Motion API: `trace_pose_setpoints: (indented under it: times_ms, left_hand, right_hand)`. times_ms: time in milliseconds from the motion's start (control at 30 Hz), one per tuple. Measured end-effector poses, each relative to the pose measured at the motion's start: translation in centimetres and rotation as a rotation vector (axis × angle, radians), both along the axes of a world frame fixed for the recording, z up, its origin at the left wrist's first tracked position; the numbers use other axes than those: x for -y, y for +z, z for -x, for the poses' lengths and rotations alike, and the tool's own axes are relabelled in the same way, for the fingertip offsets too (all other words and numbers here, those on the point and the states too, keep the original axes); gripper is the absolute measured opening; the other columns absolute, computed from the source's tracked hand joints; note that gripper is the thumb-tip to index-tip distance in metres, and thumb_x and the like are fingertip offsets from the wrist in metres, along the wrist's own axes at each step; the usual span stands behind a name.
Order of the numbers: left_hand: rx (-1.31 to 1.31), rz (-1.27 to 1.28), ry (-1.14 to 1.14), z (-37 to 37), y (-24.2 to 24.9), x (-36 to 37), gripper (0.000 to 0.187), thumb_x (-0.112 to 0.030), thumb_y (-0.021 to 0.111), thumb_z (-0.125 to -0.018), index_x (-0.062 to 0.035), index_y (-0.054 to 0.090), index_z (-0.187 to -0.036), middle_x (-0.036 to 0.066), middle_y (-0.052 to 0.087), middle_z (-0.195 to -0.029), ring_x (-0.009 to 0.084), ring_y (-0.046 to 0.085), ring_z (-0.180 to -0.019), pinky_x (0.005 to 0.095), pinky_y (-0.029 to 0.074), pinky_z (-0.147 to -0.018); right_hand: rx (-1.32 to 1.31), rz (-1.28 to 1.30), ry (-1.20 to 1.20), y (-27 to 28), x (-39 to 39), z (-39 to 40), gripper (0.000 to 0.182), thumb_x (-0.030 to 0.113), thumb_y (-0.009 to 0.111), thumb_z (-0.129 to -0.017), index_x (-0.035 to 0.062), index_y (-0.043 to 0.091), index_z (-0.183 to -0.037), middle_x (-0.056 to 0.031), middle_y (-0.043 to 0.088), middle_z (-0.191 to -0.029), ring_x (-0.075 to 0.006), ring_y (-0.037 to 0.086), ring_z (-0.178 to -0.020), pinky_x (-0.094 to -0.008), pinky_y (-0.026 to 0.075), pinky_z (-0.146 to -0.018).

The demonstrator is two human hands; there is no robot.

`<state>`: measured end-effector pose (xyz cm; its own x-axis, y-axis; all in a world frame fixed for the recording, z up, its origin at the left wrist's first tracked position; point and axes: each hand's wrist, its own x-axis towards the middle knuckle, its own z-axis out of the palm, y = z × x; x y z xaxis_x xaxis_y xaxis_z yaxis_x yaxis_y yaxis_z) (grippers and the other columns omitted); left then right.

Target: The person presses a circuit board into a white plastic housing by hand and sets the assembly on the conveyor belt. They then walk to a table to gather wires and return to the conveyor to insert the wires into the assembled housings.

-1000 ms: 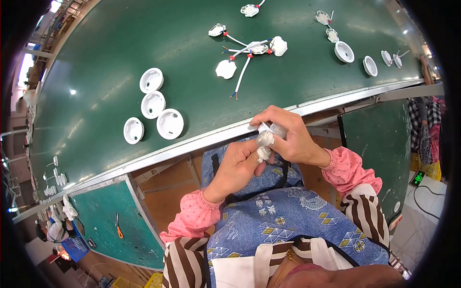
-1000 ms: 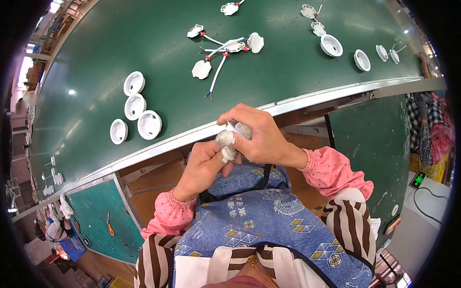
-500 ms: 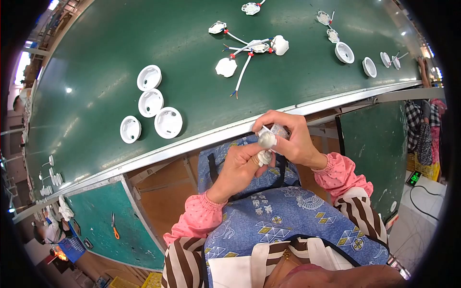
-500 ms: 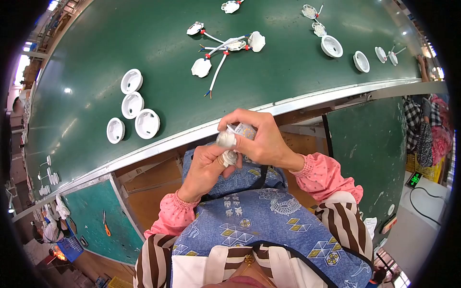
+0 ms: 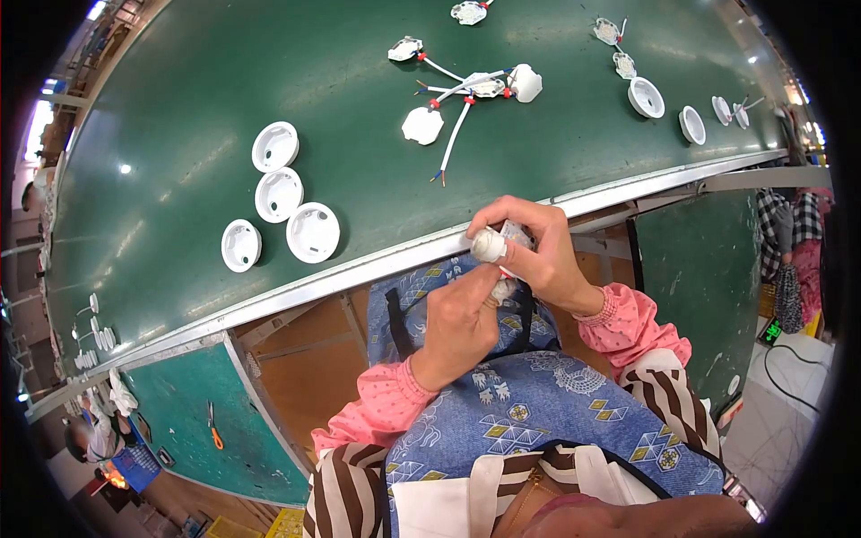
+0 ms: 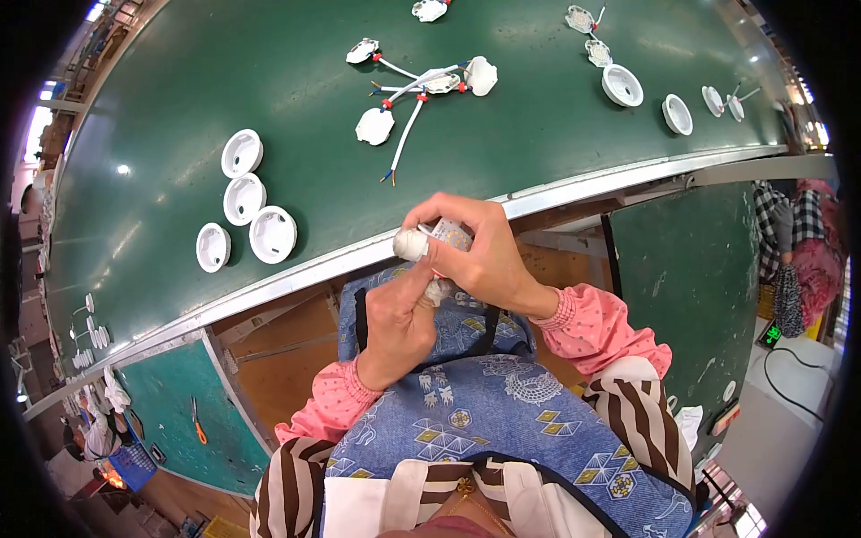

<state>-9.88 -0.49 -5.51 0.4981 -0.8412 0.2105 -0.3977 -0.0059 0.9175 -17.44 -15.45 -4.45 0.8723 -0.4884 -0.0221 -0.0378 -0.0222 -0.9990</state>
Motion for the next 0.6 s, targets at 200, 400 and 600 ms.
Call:
trace_pose_setpoints:
  times_ms: [200, 400, 600]
  left_hand:
    - [0.035, -0.124, -0.054, -1.5, -0.3, -0.2, 0.029, 0.005, 0.058, -0.085, -0.0015, 0.066, -0.112, 0.022, 0.068, -0.086, 0.0432, 0.067, -0.075, 0.0447, 0.052, -0.061]
    - [0.121, -0.135, -0.059, -1.8, 1.0, -0.5, 0.036, 0.007, 0.056, -0.082, -0.0023, 0.066, -0.115, 0.021, 0.068, -0.089, 0.0418, 0.067, -0.075, 0.0453, 0.051, -0.061]
    - [0.264, -0.046, -0.020, -2.1, 0.2, 0.0, 0.030, 0.007, 0.056, -0.079, -0.0002, 0.064, -0.108, 0.017, 0.064, -0.080, 0.0392, 0.065, -0.068, 0.0452, 0.049, -0.058]
  right_hand:
    - [-0.026, 0.040, 0.082, -1.1, 0.7, -0.5, 0.031, 0.028, 0.067, -0.091, -0.0001, 0.069, -0.103, -0.0054, 0.067, -0.090, -0.0122, 0.062, -0.082, -0.0274, 0.048, -0.075]
    - [0.096, 0.329, 0.031, -0.2, 0.3, -0.9, 0.026, 0.025, 0.067, -0.092, 0.0005, 0.067, -0.101, -0.0040, 0.066, -0.090, -0.0101, 0.059, -0.079, -0.0257, 0.046, -0.072]
    - [-0.016, -0.029, -0.013, 0.1, -0.4, -0.8, 0.020, 0.020, 0.069, -0.088, 0.0005, 0.067, -0.095, -0.0022, 0.066, -0.087, -0.0075, 0.056, -0.077, -0.0247, 0.045, -0.066]
